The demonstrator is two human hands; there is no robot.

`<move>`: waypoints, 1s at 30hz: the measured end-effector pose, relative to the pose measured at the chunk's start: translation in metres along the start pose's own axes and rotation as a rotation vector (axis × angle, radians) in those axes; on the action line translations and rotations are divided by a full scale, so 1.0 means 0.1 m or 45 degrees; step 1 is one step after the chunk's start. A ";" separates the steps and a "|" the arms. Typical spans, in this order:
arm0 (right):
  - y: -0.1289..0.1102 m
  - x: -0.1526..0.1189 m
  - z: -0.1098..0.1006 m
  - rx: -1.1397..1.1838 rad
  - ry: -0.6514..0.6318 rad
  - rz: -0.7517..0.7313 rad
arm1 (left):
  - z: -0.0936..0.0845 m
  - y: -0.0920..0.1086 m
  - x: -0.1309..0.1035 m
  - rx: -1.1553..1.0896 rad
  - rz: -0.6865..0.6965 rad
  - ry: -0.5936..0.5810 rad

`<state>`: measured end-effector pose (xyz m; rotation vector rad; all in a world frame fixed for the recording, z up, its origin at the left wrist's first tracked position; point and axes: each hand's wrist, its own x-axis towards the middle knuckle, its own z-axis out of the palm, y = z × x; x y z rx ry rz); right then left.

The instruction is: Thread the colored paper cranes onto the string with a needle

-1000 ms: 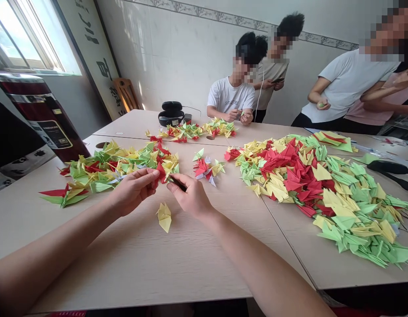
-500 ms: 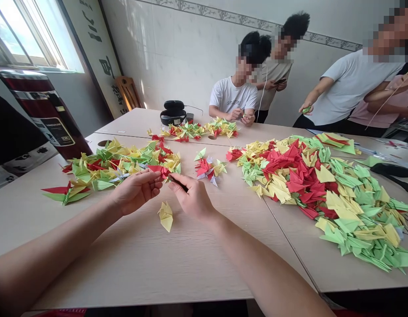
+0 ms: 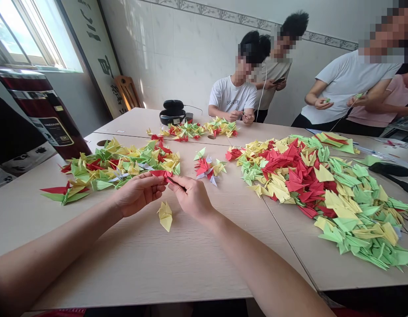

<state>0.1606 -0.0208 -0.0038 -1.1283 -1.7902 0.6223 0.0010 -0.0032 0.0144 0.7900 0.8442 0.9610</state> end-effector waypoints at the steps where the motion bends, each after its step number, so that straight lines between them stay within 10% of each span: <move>1: 0.00 0.00 0.00 0.006 0.004 -0.005 | 0.00 0.00 0.01 -0.006 0.012 0.011; 19: 0.32 0.20 -0.20 0.108 0.325 0.147 | -0.05 -0.03 -0.01 0.904 0.390 -0.166; 24: 0.59 0.33 -0.41 -0.051 0.591 0.274 | -0.09 0.04 -0.05 1.406 0.399 -0.344; 30: 0.49 0.29 -0.34 0.001 0.500 0.201 | -0.10 0.03 -0.05 1.634 0.241 -0.500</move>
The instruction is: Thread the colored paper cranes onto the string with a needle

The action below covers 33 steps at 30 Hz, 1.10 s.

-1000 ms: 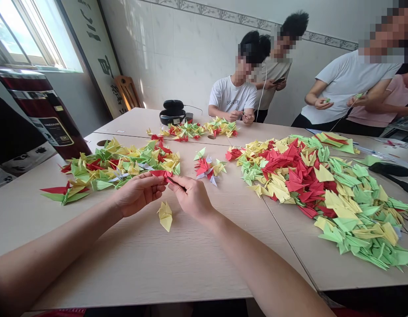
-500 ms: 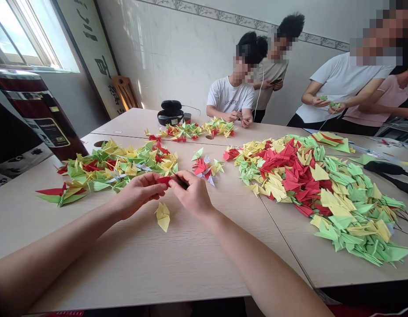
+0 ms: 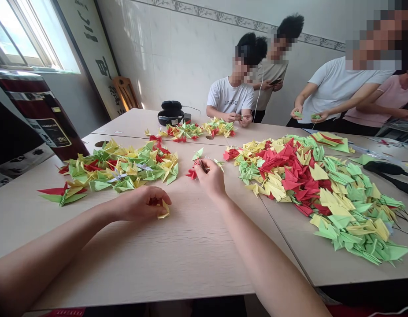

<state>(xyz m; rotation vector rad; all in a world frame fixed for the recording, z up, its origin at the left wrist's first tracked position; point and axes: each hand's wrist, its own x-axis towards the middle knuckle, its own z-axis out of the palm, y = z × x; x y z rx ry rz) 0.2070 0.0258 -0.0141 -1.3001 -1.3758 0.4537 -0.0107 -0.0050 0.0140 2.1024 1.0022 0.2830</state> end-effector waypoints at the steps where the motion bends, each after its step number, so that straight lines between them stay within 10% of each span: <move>1: -0.03 -0.03 0.02 0.001 -0.023 -0.010 | 0.00 -0.01 0.01 -0.034 -0.023 -0.005; 13: -0.20 -0.26 0.16 0.189 -0.525 -0.021 | -0.04 -0.12 0.16 -0.777 0.058 0.633; 33: -0.34 -0.33 0.12 -0.073 -0.555 -0.300 | -0.01 -0.07 0.12 -1.218 -0.040 0.594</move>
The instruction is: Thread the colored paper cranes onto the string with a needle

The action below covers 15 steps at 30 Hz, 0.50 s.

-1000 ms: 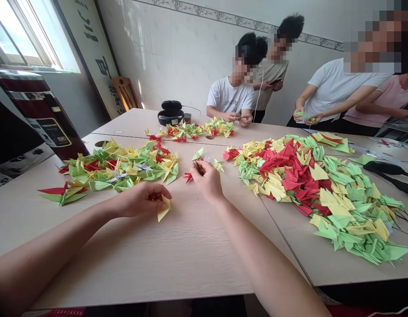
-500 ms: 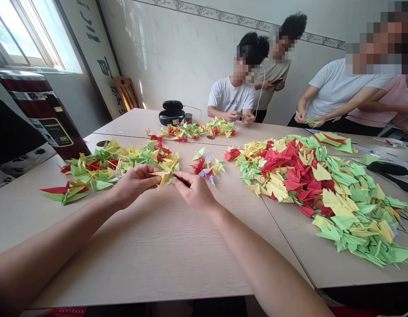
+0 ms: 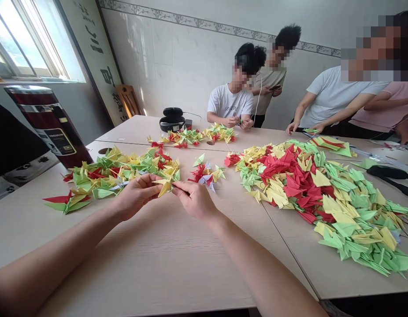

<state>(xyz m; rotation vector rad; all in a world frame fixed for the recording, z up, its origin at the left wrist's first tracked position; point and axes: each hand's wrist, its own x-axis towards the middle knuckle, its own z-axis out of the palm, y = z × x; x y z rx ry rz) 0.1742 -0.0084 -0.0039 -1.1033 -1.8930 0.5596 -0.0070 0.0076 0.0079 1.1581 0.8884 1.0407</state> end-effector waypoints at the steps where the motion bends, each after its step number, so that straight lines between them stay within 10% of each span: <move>1: 0.00 0.00 0.00 -0.008 0.005 0.002 | 0.00 0.00 0.00 0.035 0.008 0.009; 15: -0.03 -0.03 0.07 0.110 0.103 0.096 | 0.06 -0.05 -0.07 1.110 0.646 0.096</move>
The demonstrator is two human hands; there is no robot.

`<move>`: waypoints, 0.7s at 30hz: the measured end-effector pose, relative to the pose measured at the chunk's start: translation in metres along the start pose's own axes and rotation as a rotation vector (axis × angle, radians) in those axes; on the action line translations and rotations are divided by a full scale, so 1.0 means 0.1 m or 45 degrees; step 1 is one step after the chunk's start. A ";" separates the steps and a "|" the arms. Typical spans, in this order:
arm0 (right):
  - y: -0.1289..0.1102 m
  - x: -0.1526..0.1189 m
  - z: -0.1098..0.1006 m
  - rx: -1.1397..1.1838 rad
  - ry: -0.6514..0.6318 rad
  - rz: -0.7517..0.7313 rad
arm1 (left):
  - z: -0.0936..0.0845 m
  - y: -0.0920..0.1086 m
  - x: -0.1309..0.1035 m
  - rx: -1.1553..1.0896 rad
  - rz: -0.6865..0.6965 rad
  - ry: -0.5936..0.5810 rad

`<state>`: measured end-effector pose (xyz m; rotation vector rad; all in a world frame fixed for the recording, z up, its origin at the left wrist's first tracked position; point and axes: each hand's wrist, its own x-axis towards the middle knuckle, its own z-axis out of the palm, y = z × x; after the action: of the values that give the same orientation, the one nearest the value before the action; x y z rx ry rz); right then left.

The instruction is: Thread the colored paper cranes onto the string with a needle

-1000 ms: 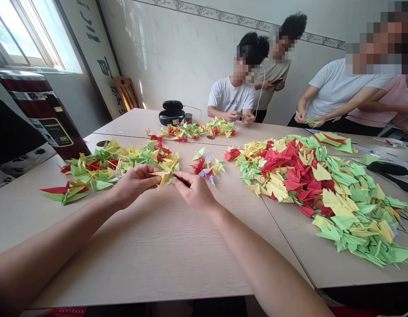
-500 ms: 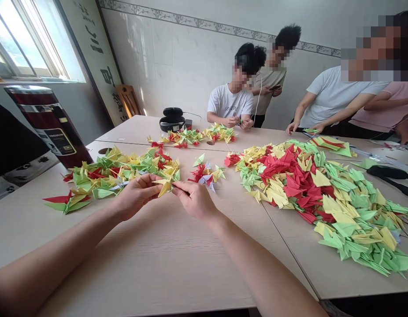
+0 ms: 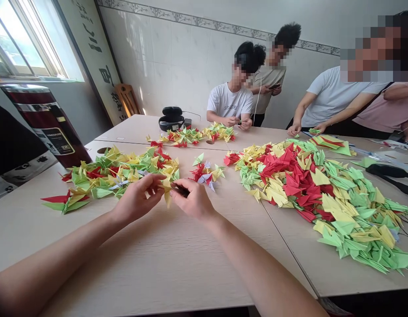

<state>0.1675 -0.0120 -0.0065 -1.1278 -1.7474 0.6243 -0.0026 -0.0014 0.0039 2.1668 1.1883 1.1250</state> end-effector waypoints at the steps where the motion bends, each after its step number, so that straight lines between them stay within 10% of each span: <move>1: 0.00 0.00 0.00 0.014 -0.001 -0.011 | 0.00 0.01 -0.01 0.012 0.026 -0.019; 21: -0.04 -0.01 0.02 0.276 -0.037 0.090 | 0.04 -0.09 0.02 -0.582 -0.364 -0.029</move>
<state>0.1645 -0.0150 -0.0044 -1.0365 -1.6255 0.8558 -0.0028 0.0051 -0.0039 1.6077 1.0636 1.1124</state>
